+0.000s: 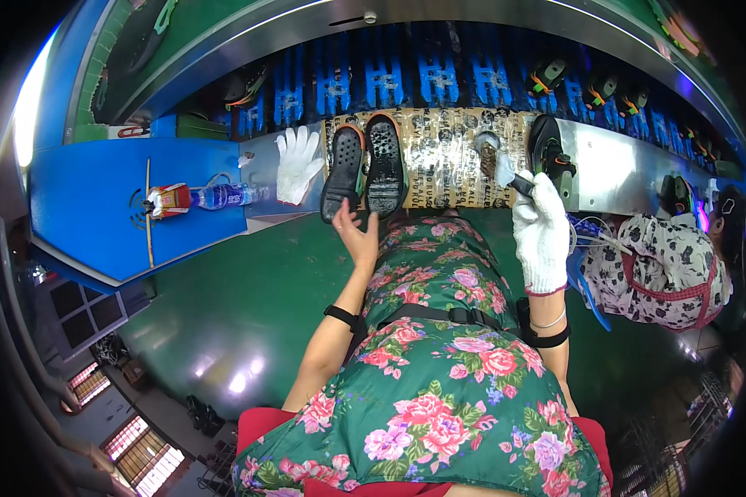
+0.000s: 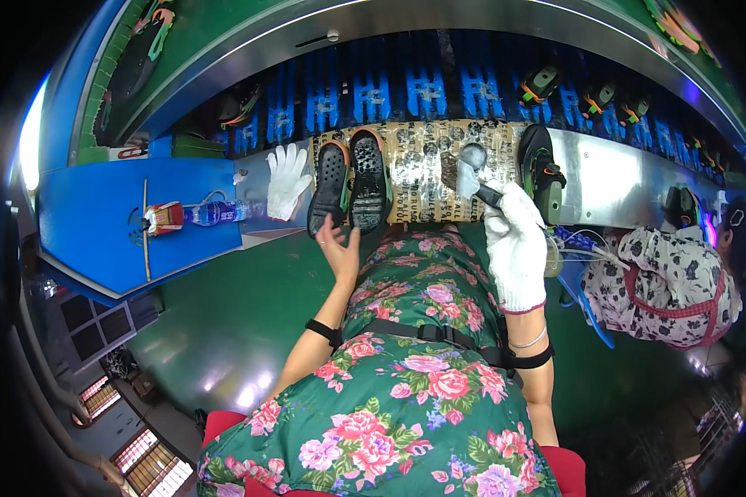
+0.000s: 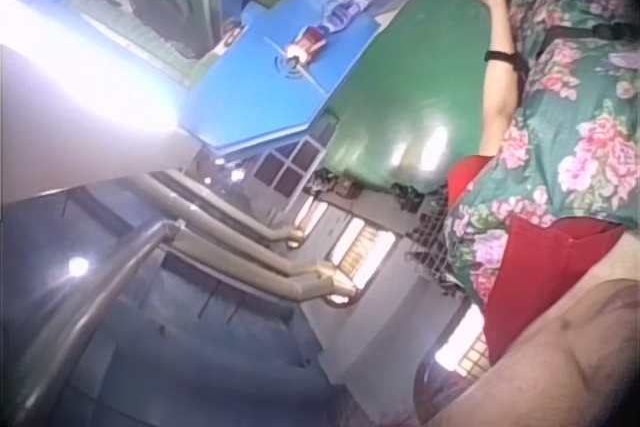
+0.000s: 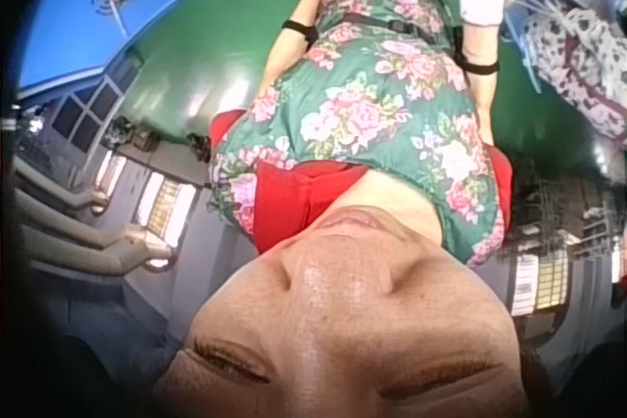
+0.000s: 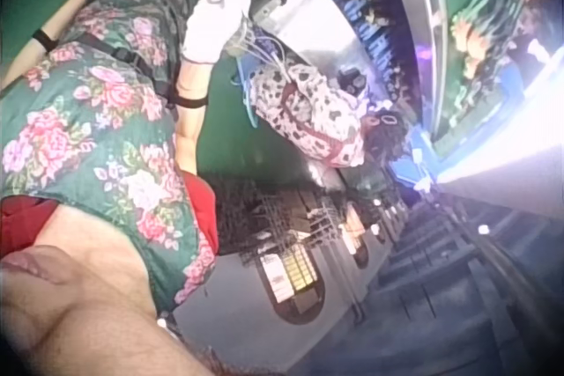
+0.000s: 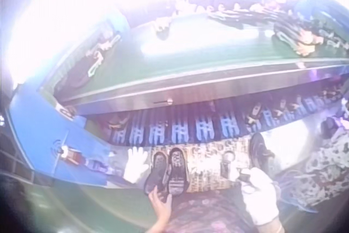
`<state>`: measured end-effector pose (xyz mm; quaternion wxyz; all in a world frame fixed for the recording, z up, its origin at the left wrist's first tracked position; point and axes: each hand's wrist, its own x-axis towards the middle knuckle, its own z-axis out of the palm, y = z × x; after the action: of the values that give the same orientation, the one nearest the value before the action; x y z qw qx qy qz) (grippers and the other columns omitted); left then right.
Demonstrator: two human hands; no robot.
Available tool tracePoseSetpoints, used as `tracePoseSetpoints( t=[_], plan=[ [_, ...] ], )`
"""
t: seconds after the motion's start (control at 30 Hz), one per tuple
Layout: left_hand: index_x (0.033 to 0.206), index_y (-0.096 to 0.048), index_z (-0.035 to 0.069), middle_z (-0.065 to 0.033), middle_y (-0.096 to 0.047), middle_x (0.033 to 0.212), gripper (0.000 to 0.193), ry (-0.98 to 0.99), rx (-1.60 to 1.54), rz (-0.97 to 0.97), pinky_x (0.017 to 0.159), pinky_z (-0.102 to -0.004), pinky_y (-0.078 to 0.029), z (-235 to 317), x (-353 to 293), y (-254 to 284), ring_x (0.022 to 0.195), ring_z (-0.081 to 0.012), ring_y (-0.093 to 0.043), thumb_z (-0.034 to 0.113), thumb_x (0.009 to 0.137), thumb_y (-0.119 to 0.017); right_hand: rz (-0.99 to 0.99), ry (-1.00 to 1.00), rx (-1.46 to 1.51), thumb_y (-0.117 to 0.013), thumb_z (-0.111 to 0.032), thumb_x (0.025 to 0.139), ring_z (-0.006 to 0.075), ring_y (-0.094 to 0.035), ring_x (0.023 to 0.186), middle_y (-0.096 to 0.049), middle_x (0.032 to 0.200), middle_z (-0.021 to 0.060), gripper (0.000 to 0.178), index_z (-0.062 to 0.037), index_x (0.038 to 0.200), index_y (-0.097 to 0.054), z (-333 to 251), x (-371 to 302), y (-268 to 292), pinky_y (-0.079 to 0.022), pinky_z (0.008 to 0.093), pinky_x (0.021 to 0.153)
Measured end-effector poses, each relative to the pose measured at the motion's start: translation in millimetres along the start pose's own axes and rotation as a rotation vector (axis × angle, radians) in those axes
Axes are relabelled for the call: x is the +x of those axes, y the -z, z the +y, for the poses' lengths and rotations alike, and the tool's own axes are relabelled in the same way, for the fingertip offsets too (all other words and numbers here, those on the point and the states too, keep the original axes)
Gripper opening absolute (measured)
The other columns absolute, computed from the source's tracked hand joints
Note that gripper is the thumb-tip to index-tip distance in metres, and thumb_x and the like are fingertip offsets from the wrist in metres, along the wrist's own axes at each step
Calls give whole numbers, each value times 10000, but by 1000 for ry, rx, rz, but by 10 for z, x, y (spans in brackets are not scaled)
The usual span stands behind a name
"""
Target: Applying glue or adhesive to shoe soles using a handheld brush.
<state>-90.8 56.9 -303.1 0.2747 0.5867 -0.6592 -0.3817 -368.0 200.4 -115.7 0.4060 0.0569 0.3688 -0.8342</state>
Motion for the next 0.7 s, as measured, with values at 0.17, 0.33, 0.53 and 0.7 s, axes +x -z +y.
tracePoseSetpoints(
  t=[0.17, 0.33, 0.53, 0.7],
  plan=[
    [1509, -367, 59, -201, -459, 1387, 995, -100, 491, 151, 1040, -502, -387, -79, 437, 158, 1233, -372, -483, 256, 681, -881, 2, -31, 27, -645, -41, 944, 102, -550, 814, -653, 1132, 142, 267, 50, 1193, -610, 34, 3, 44, -427, 185, 612],
    [1509, -327, 23, -254, -511, 1358, 1127, -26, 559, -118, 1099, -525, -334, -37, 813, 229, 1303, -427, -452, 295, 591, -922, -8, -27, 50, -645, -42, 944, 109, -558, 815, -657, 1135, 151, 272, 51, 1198, -608, 38, -20, 74, -435, 190, 617],
    [1222, -599, -27, -241, -647, 1100, 846, -57, 390, 27, 929, -461, -487, -552, 1174, 420, 1019, -392, -620, 359, 546, -933, 84, 21, 11, -639, -40, 945, 121, -572, 821, -660, 1167, 181, 287, 60, 1212, -603, 34, -68, 133, -438, 191, 618],
    [1385, -479, -95, -311, -541, 1303, 1090, 180, 436, 62, 1059, -506, -420, -908, 1500, 801, 1199, -465, -532, 471, 564, -920, 52, -11, 5, -650, -21, 931, 108, -536, 830, -638, 1175, 173, 291, 38, 1209, -588, 18, -60, 121, -435, 183, 611]
  ],
)
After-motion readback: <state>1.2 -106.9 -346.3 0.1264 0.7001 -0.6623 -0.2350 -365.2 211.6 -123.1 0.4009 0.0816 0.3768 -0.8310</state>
